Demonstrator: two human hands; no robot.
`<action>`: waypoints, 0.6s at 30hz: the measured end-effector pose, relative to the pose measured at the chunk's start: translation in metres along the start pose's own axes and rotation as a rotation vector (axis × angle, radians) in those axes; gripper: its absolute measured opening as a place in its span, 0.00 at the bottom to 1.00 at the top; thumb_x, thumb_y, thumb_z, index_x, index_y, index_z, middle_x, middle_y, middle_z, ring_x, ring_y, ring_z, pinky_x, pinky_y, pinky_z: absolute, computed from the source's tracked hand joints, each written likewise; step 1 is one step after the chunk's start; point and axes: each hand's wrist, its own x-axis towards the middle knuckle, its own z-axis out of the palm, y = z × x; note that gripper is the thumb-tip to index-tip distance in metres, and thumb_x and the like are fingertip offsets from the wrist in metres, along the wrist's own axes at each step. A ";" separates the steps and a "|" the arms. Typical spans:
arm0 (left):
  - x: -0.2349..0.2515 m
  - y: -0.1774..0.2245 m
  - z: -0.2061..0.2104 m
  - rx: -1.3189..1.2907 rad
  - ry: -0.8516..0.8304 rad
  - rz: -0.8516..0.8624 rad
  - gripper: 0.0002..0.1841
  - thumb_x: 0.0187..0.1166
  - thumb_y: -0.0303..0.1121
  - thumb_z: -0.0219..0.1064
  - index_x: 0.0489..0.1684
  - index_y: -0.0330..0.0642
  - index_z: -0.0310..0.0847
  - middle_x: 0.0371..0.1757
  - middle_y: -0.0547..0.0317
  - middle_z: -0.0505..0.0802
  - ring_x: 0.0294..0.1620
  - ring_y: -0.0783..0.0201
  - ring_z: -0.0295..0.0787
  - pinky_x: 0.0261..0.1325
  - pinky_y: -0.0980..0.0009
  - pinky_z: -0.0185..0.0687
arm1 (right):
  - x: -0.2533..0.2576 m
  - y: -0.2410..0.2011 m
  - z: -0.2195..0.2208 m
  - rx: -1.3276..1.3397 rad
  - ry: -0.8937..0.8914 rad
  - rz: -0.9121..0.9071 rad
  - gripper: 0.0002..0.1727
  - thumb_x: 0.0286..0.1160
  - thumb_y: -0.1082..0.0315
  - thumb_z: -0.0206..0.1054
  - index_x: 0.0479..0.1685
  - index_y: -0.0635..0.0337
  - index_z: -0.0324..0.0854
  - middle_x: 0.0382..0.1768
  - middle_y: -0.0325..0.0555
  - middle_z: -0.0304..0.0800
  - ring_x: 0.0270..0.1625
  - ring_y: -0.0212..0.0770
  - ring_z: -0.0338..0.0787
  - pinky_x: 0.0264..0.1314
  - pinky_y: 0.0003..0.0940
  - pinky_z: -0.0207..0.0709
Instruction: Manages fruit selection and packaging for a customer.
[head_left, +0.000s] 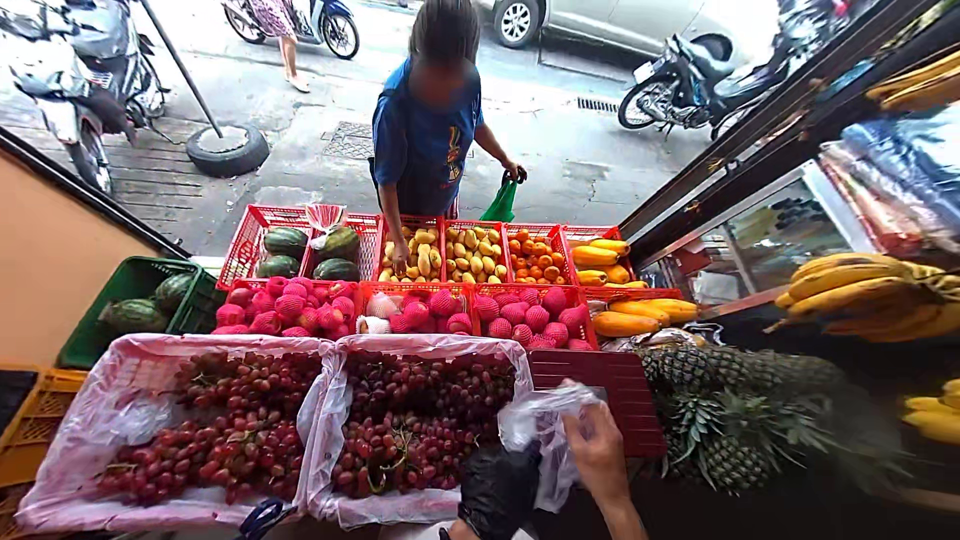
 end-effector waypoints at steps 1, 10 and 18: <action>0.012 -0.009 -0.002 -0.006 0.015 -0.085 0.17 0.80 0.38 0.64 0.63 0.61 0.91 0.38 0.47 0.97 0.37 0.43 0.95 0.39 0.44 0.88 | -0.013 -0.004 -0.003 -0.105 0.020 -0.112 0.14 0.69 0.72 0.67 0.45 0.76 0.89 0.49 0.70 0.87 0.51 0.60 0.90 0.55 0.53 0.86; 0.029 -0.082 -0.037 -0.161 -0.088 -0.107 0.15 0.82 0.27 0.63 0.62 0.45 0.90 0.65 0.46 0.92 0.66 0.44 0.88 0.70 0.47 0.80 | -0.065 -0.025 0.000 -0.265 0.129 0.047 0.10 0.66 0.75 0.73 0.43 0.72 0.93 0.46 0.72 0.87 0.48 0.64 0.90 0.54 0.57 0.85; 0.031 -0.090 -0.026 -0.436 0.239 -0.211 0.20 0.80 0.41 0.70 0.61 0.33 0.86 0.63 0.38 0.91 0.61 0.41 0.90 0.65 0.42 0.83 | -0.060 -0.011 0.013 0.151 -0.114 -0.308 0.08 0.72 0.61 0.70 0.40 0.41 0.96 0.41 0.34 0.87 0.49 0.19 0.84 0.55 0.14 0.79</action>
